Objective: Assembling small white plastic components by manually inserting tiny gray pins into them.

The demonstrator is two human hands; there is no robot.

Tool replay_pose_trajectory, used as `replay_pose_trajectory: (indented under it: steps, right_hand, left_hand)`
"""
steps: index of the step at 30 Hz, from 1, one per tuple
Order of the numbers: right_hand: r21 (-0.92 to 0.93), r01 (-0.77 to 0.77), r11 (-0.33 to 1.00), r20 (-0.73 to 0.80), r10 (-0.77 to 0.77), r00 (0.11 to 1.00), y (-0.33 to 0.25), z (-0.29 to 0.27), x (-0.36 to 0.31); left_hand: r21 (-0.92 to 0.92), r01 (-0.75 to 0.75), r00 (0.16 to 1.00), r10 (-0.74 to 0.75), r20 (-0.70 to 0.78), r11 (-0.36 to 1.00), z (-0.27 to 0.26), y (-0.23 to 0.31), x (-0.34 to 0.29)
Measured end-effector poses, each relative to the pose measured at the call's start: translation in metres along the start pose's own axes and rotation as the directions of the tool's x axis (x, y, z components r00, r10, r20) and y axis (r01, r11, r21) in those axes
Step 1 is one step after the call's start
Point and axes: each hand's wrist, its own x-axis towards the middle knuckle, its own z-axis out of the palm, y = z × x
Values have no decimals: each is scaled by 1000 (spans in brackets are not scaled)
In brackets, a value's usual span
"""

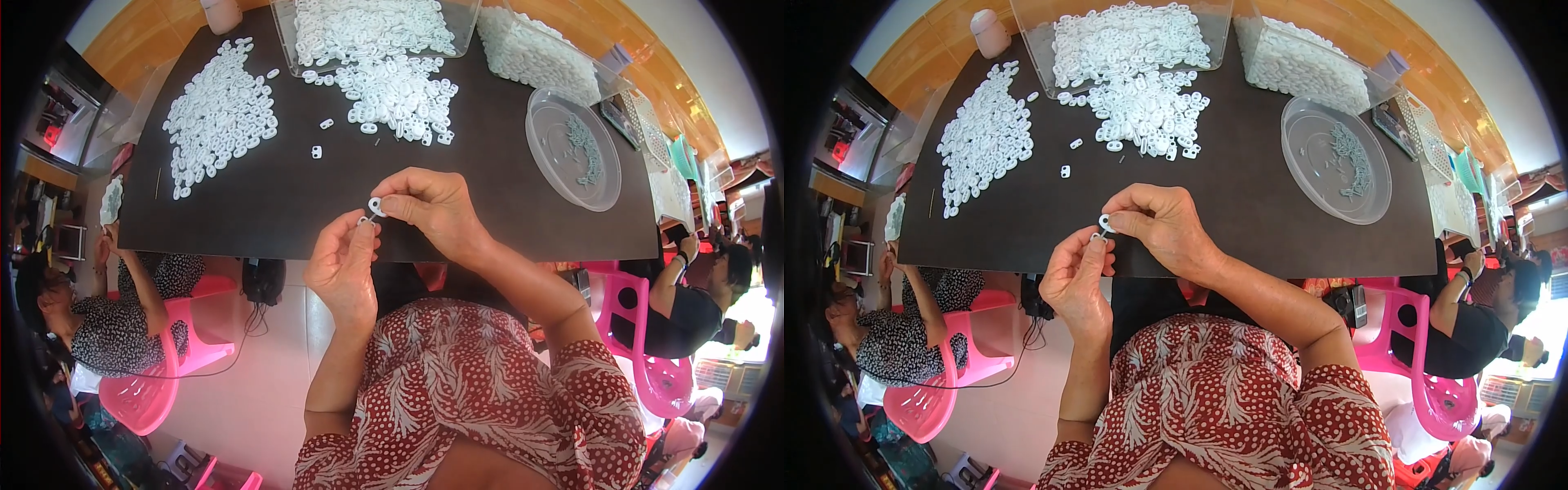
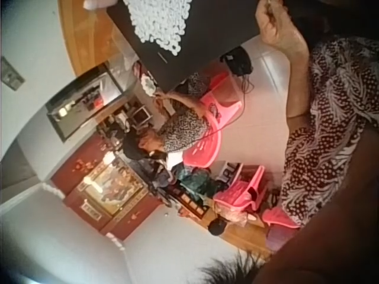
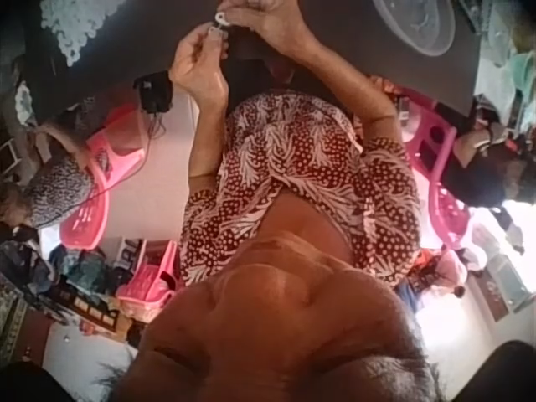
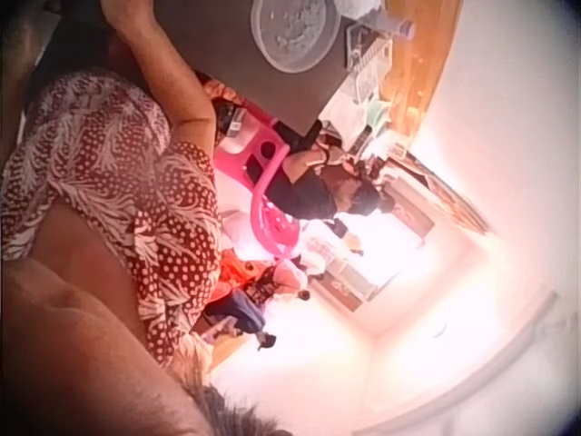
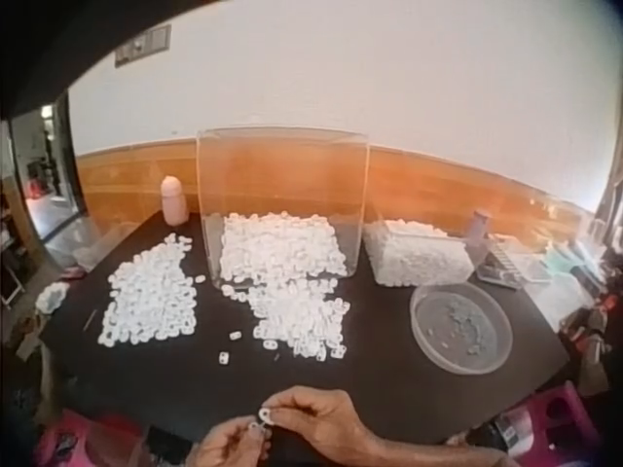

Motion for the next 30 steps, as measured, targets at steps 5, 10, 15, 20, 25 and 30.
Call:
replay_pose_trajectory:
  steps: [5,10,15,20,25,30]
  right_hand:
    - [-43,85,995,-43,-87,995,1,3,-3]
    - [-33,84,996,-42,-86,995,3,5,-3]
    - [-96,125,987,-56,-131,990,7,7,-5]
    - [-263,242,934,-29,-259,965,9,10,-7]
    - [-318,206,926,16,-213,977,6,8,-7]
    - [-250,102,963,-21,-110,994,5,7,-7]
  left_hand:
    - [9,-2,1000,2,-8,1000,0,1,-1]
    - [-13,-8,1000,8,-1,1000,-1,0,-1]
    - [-24,-21,1000,21,-6,999,0,-3,0]
    - [-21,-41,999,41,5,999,-1,-7,1]
    - [-23,-39,999,40,22,999,-2,-9,0]
    - [-3,10,998,-10,58,1000,-6,-6,3]
